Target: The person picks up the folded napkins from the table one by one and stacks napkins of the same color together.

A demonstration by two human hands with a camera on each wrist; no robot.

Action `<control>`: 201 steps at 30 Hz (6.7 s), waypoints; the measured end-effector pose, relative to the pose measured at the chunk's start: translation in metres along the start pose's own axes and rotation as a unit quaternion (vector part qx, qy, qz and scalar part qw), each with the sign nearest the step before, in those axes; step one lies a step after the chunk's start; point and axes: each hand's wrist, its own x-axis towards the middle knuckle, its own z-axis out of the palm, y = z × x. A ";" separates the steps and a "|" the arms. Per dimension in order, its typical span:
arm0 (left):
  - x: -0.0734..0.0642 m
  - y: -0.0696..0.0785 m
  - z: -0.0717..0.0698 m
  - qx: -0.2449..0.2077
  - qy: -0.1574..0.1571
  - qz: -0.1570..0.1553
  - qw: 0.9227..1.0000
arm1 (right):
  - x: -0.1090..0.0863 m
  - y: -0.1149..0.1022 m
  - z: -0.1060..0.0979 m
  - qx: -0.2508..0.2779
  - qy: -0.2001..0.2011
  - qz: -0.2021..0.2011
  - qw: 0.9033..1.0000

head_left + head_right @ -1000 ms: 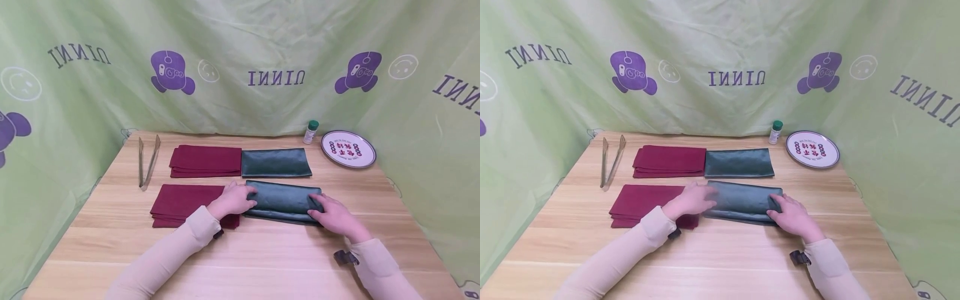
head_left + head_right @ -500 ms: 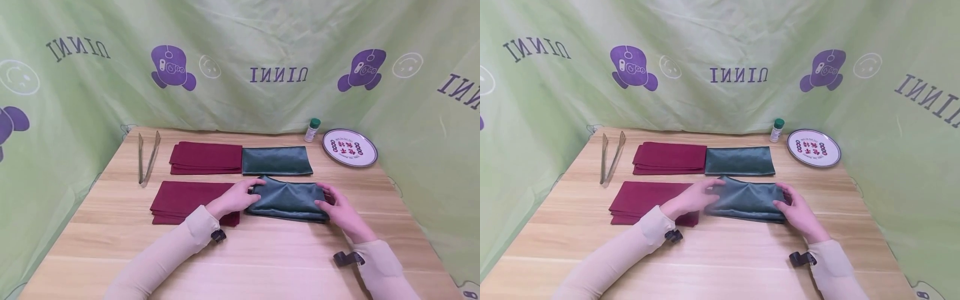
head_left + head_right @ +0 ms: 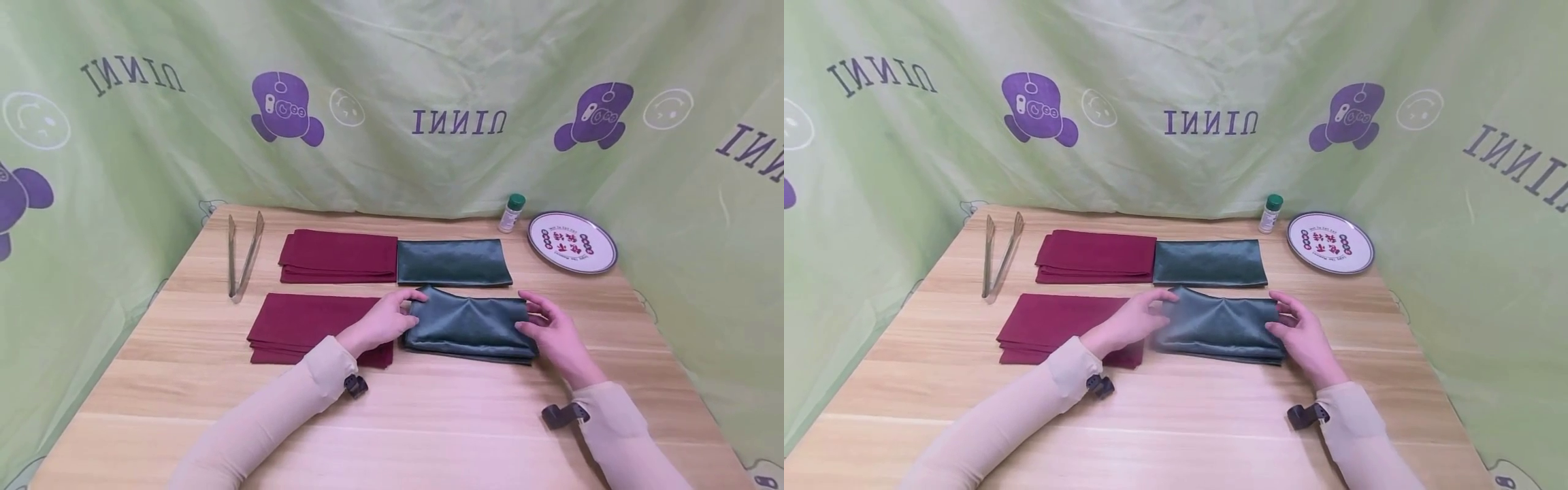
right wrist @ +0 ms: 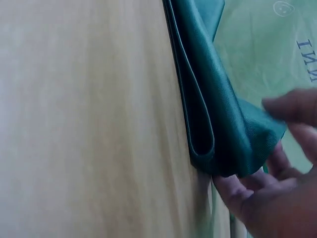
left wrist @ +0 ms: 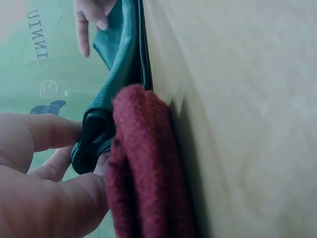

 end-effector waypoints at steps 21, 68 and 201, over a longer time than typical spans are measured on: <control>0.000 -0.002 -0.019 -0.015 0.005 -0.018 1.000 | 0.010 -0.008 0.004 0.118 0.018 0.063 0.991; 0.058 0.014 -0.062 0.042 0.113 0.046 0.992 | 0.116 -0.048 0.004 0.077 0.085 0.027 0.993; -0.112 -0.052 -0.225 0.014 0.191 -0.014 0.981 | 0.080 -0.100 0.182 0.164 -0.065 0.004 0.984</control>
